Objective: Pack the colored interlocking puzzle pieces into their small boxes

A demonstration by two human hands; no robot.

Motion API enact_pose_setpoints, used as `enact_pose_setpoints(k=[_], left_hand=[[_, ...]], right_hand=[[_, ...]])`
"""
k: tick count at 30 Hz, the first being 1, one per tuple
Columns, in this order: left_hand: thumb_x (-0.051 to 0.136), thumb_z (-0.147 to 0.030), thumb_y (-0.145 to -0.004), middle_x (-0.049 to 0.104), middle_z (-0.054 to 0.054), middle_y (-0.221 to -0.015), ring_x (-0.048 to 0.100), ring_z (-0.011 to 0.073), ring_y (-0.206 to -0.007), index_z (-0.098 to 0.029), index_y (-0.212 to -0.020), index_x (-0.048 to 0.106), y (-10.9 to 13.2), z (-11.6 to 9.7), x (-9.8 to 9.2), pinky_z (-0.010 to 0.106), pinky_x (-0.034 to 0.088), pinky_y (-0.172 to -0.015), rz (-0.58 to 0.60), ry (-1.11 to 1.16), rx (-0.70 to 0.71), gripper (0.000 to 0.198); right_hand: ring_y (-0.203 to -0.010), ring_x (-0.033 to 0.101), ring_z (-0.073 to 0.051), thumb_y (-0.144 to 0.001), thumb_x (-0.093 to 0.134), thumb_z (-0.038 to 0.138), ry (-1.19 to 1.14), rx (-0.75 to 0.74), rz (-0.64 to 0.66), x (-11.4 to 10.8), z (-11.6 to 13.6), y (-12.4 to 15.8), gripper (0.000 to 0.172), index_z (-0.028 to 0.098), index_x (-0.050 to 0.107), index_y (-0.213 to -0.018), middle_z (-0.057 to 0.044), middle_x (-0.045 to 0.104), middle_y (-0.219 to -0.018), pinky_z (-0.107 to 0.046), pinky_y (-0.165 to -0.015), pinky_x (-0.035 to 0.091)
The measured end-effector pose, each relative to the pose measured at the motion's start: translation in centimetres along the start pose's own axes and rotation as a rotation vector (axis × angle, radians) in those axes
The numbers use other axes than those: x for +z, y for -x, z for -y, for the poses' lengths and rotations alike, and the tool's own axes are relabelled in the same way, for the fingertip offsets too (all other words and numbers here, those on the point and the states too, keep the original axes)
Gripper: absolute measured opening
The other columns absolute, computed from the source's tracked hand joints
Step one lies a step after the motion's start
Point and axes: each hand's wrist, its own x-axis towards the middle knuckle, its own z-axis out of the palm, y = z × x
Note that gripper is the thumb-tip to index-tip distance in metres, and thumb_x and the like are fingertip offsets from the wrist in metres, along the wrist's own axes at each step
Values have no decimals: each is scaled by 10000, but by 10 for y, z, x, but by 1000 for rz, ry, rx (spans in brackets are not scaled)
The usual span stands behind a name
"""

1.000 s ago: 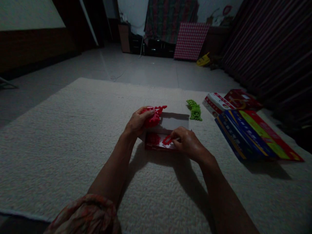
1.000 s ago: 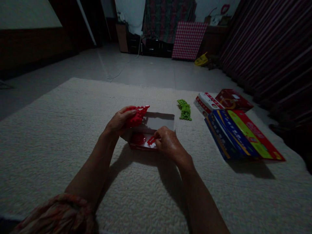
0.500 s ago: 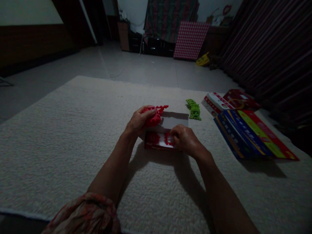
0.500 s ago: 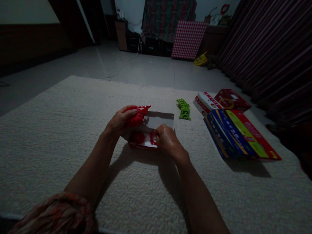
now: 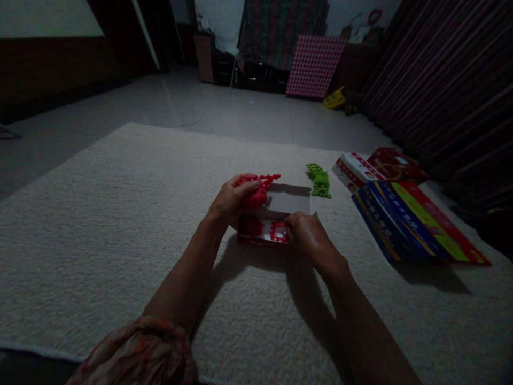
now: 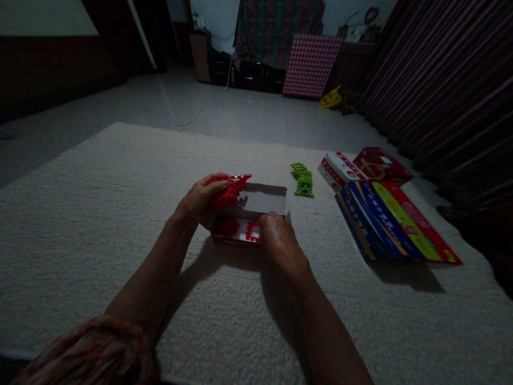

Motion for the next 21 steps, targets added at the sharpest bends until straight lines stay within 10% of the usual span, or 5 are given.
enact_pose_setpoints(k=[14,21], left_hand=[[756,-165,-681,704,50,-723,647,141,-578,-129,-912,638,-1,2,2,264,550,-564,4,6,-42,262],[805,-214,-637,701,48,-743,640,130,-587,-136,-909,660,1,9,6,245,520,-575,27,18,-20,318]], right_hand=[[-776,634,-185,-932,420,171,-88,-40,74,-6,3,9,290,147,666,-780,-113,699,-861,-281,-695,394],[-948,645,-243,-877,576,269,-424,-130,-502,-14,20,1,269,154,629,-1114,-132,658,-1061,-370,-813,519]])
